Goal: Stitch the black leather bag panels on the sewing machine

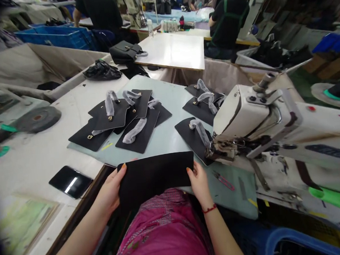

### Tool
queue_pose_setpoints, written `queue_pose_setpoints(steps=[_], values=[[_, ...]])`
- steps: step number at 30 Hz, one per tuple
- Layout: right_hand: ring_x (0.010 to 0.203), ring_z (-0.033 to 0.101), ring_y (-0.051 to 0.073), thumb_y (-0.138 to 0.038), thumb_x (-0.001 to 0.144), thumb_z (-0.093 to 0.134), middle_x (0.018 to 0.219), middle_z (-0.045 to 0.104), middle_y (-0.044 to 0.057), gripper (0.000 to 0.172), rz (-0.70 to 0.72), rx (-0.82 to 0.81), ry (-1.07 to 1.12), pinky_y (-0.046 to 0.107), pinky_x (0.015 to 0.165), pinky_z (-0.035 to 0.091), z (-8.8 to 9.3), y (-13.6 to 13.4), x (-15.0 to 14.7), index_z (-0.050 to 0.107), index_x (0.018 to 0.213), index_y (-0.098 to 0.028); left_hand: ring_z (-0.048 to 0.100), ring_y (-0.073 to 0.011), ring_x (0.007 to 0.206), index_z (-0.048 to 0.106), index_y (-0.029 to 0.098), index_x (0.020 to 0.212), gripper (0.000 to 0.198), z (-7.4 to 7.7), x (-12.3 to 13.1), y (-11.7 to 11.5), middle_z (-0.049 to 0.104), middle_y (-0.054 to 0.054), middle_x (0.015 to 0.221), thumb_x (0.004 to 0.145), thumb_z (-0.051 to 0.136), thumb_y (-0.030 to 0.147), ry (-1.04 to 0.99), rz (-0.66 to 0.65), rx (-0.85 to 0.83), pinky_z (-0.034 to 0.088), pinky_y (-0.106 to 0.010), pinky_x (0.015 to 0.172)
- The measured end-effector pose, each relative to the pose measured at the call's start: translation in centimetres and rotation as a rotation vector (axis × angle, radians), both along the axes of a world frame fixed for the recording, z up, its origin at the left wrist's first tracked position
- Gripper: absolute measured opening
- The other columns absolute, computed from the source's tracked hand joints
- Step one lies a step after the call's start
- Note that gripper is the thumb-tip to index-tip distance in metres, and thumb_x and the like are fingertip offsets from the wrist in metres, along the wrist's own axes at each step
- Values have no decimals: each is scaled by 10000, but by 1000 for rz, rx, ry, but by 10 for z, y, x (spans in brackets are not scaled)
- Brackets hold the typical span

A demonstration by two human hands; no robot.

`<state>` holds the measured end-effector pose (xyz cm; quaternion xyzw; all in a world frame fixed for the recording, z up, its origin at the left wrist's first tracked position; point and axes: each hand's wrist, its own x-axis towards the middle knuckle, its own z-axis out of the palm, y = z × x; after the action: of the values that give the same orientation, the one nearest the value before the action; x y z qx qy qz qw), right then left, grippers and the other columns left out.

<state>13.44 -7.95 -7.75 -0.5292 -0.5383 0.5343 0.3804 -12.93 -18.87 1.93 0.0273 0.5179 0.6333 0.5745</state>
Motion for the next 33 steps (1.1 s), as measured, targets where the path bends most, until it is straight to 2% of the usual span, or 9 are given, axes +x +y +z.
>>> queue_pose_setpoints(steps=[2, 5, 8, 10, 14, 18, 23, 28, 33], values=[[1261, 562, 310, -415, 845, 634, 1350, 579, 197, 559, -78, 120, -156, 551, 1105, 420, 4, -7, -4, 545, 1316, -127, 717, -289, 1054, 661, 150, 1268, 568, 2, 3, 1, 758, -131, 1096, 768, 790, 387, 30, -10, -3, 570, -375, 942], [1378, 438, 299, -377, 901, 595, 1445, 488, 176, 524, -87, 328, -277, 547, 1168, 348, 34, -26, -20, 526, 1371, -156, 694, -313, 1103, 642, 144, 1312, 651, 14, 10, 0, 748, -140, 1133, 762, 785, 461, 150, 21, 16, 542, -414, 995], [1369, 471, 253, -370, 983, 512, 1528, 416, 138, 522, 253, 330, -71, 451, 1081, 481, 76, -51, -44, 426, 1481, -241, 613, -324, 1240, 646, 152, 1325, 623, 29, 22, -3, 692, -138, 1271, 833, 697, 531, 412, 15, 93, 458, -443, 1099], [1422, 418, 261, -407, 968, 558, 1594, 328, 126, 643, 470, 318, 39, 436, 1095, 477, 95, -65, -57, 321, 1549, -270, 483, -321, 1378, 622, 167, 1365, 622, 36, 34, -5, 585, -126, 1426, 899, 587, 576, 592, -145, 211, 338, -454, 1190], [1486, 321, 260, -474, 955, 572, 1614, 303, 112, 726, 450, 393, 53, 474, 1206, 330, 100, -75, -65, 266, 1581, -270, 205, -289, 1525, 374, 222, 1552, 822, 34, 54, -8, 279, -69, 1638, 916, 301, 738, 744, -474, 449, 128, -447, 1258], [1451, 391, 237, -456, 970, 552, 1583, 375, 82, 622, 458, 441, 64, 419, 1152, 420, 99, -63, -48, 367, 1542, -296, 132, -284, 1540, 237, 255, 1600, 803, 32, 59, -9, 157, -46, 1674, 938, 248, 709, 804, -588, 494, 106, -452, 1257], [1398, 469, 188, -245, 1012, 425, 1528, 463, 70, 502, 488, 588, 5, 388, 1154, 428, 122, -54, -38, 414, 1514, -262, 188, -279, 1528, 180, 283, 1607, 747, 41, 60, -9, 177, -62, 1670, 965, 540, 408, 1096, -632, 498, 203, -451, 1241], [1335, 538, 239, -213, 995, 413, 1485, 497, 155, 439, 397, 703, -267, 417, 1090, 490, 136, -66, -52, 508, 1416, -139, 344, -240, 1475, 304, 263, 1576, 613, 41, 66, -8, 356, -63, 1608, 989, 480, 268, 1249, -499, 413, 293, -409, 1214], [1215, 625, 215, -184, 1019, 375, 1392, 597, 124, 323, 377, 772, -355, 363, 1014, 530, 155, -63, -46, 641, 1203, -168, 497, -258, 1375, 539, 231, 1450, 485, 48, 49, -3, 536, -66, 1481, 972, 484, 286, 1315, -526, 438, 374, -399, 1172]])
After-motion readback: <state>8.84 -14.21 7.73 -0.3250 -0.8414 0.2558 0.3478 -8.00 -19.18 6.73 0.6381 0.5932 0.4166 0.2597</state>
